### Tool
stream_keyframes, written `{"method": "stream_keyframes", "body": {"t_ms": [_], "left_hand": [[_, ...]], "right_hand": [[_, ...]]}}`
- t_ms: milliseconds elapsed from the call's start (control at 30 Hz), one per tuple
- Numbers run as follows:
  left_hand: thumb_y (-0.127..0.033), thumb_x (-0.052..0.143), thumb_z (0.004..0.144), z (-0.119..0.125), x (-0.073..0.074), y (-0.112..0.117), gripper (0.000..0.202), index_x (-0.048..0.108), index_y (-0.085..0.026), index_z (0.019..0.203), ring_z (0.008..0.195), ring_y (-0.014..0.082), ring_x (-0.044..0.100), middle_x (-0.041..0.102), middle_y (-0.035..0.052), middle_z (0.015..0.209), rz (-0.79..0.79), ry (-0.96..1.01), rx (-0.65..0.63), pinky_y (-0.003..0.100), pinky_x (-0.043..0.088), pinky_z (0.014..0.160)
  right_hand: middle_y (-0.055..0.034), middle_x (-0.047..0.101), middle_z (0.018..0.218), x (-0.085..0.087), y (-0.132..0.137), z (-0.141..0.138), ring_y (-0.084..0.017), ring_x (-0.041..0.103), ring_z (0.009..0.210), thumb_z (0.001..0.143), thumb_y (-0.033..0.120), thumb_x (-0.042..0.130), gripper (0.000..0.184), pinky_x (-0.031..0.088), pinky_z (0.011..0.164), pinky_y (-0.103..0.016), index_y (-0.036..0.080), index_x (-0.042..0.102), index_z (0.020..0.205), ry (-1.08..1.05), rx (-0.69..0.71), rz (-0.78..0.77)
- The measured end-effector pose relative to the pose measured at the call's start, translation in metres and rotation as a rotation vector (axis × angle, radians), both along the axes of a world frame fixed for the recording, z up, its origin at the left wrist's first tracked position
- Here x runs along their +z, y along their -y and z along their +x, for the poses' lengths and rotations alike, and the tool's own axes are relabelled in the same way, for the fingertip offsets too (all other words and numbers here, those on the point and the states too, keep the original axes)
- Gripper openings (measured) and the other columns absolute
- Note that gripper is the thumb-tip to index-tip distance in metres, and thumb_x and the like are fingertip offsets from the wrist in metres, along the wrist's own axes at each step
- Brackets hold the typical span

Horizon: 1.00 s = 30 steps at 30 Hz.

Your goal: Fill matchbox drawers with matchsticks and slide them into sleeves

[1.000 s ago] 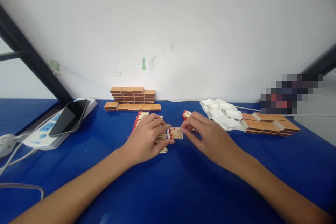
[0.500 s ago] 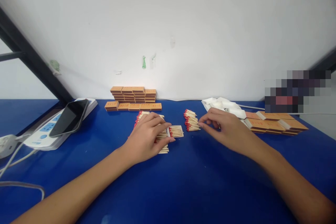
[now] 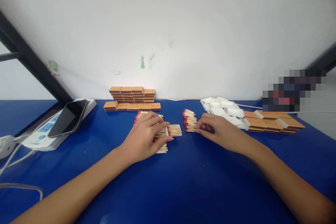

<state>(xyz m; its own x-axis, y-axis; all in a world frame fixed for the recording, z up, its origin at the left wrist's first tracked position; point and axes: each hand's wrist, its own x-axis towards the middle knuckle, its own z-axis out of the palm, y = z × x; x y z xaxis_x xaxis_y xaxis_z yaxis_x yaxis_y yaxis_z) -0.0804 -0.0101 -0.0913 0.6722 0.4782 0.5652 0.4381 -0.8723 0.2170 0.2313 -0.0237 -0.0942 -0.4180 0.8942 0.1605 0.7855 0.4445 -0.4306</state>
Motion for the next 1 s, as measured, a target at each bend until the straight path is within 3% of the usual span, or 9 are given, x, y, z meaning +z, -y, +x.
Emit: {"method": "stream_keyframes", "body": {"t_ms": [300,567,633,733,833,900,1000], "left_hand": [[-0.029,0.082,0.099,0.001,0.000,0.000,0.033,0.069,-0.013,0.125,0.105,0.0274,0.055,0.065,0.0078,0.108,-0.013,-0.009,-0.002,0.042,0.046,0.096],[-0.029,0.082,0.098,-0.001,-0.004,-0.004,0.034,0.069,-0.014,0.126,0.106,0.0271,0.055,0.065,0.0077,0.110,-0.002,-0.037,0.007,0.042,0.046,0.097],[-0.027,0.084,0.097,0.004,0.002,-0.005,0.036,0.069,-0.012,0.125,0.107,0.0276,0.055,0.065,0.0083,0.111,0.027,-0.056,0.015,0.042,0.046,0.096],[-0.023,0.088,0.093,0.016,0.024,0.000,0.035,0.071,-0.011,0.120,0.107,0.0289,0.055,0.065,0.0085,0.108,0.063,-0.082,0.036,0.043,0.046,0.095],[-0.031,0.080,0.101,0.023,0.046,0.015,0.025,0.073,-0.015,0.119,0.100,0.0251,0.058,0.066,0.0066,0.106,-0.003,0.118,0.105,0.039,0.048,0.091],[-0.036,0.074,0.105,0.020,0.048,0.025,0.026,0.072,-0.016,0.122,0.100,0.0245,0.059,0.067,0.0072,0.108,-0.036,0.245,0.144,0.038,0.049,0.091],[-0.043,0.069,0.107,0.006,0.037,0.034,0.028,0.075,-0.017,0.117,0.101,0.0255,0.060,0.067,0.0070,0.109,-0.120,0.257,0.231,0.038,0.049,0.088]], "right_hand": [[-0.0027,0.061,0.084,0.009,0.008,-0.009,-0.016,0.057,0.069,0.097,0.030,0.056,0.018,0.048,0.064,-0.031,0.022,0.067,0.086,-0.022,0.033,-0.063],[-0.0025,0.062,0.086,0.005,0.006,-0.008,-0.016,0.057,0.072,0.098,0.028,0.056,0.015,0.046,0.066,-0.031,0.022,0.068,0.091,-0.008,0.005,0.001],[-0.0032,0.062,0.087,0.002,0.004,-0.006,-0.016,0.057,0.072,0.099,0.027,0.054,0.017,0.045,0.066,-0.031,0.022,0.067,0.090,-0.003,0.014,-0.004],[-0.0031,0.061,0.086,0.000,0.002,-0.005,-0.016,0.056,0.072,0.100,0.028,0.053,0.018,0.044,0.066,-0.030,0.020,0.065,0.089,0.022,0.027,-0.024],[-0.0033,0.061,0.085,0.000,0.003,-0.004,-0.016,0.055,0.071,0.101,0.031,0.052,0.020,0.043,0.064,-0.030,0.020,0.063,0.089,0.032,0.041,-0.034],[-0.0036,0.062,0.085,0.001,0.005,-0.004,-0.016,0.055,0.069,0.101,0.031,0.052,0.020,0.043,0.063,-0.030,0.020,0.063,0.088,0.022,0.051,-0.033],[-0.0037,0.062,0.085,0.002,0.007,-0.005,-0.016,0.055,0.070,0.099,0.031,0.054,0.019,0.044,0.064,-0.031,0.020,0.064,0.087,0.011,0.071,-0.024]]}}
